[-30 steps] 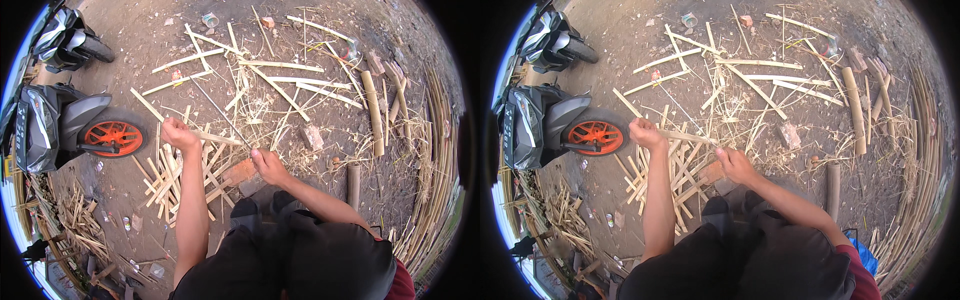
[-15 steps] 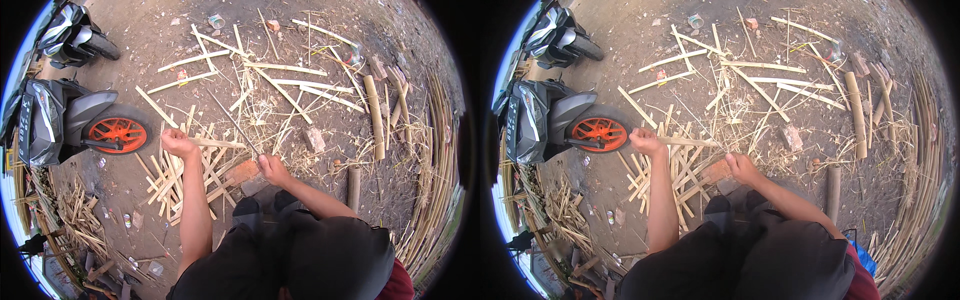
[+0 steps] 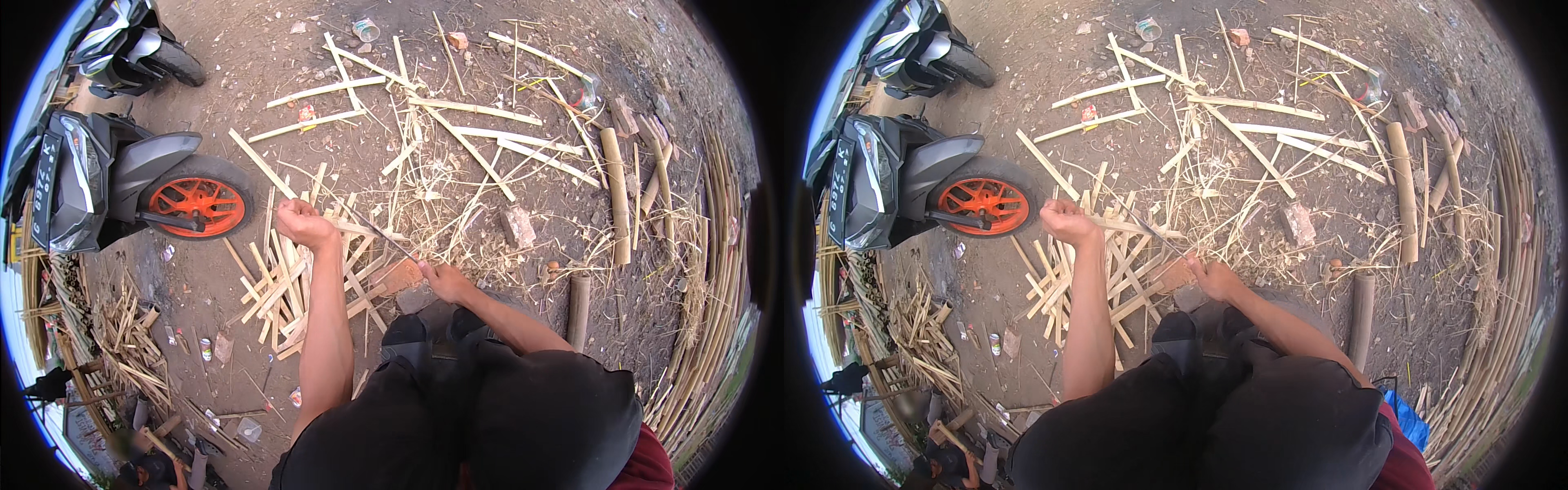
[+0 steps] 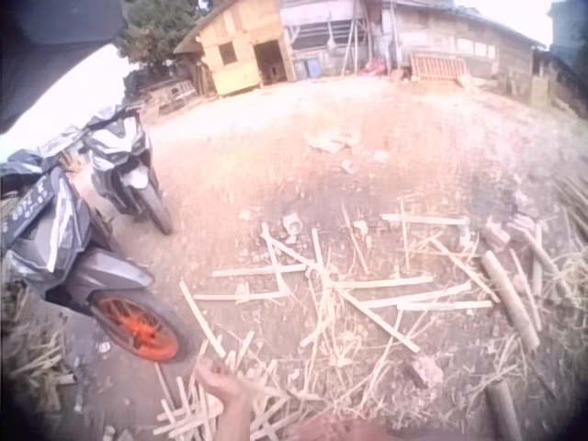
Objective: The person whittles and smoothes bamboo strips using a large knife, holding each strip against a wooden block and scraping the surface.
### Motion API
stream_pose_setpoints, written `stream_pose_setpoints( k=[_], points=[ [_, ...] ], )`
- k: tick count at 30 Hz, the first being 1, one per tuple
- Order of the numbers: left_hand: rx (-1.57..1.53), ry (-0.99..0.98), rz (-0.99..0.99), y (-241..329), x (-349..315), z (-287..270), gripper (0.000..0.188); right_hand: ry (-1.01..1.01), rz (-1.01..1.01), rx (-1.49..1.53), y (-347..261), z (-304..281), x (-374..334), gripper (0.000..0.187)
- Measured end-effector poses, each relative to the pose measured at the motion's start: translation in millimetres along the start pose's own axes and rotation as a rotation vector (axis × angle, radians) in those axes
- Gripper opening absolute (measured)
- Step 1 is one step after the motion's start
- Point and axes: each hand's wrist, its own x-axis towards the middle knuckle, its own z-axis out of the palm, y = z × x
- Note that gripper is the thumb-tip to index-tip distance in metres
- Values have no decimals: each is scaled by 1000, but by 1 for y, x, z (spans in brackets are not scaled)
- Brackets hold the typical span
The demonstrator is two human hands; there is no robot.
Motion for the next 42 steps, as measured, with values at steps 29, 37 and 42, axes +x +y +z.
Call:
stream_pose_setpoints(
  k=[29,37,42],
  points=[
    [78,81,61,-24,20,-18,27,40,62,-214,10,14,34,74],
    [84,130,19,-12,26,-34,26,-43,-88,350,-59,-10,16,65],
    [7,153,-40,-16,25,-46,25,-52,149,-153,-23,14,18,70]
  ],
)
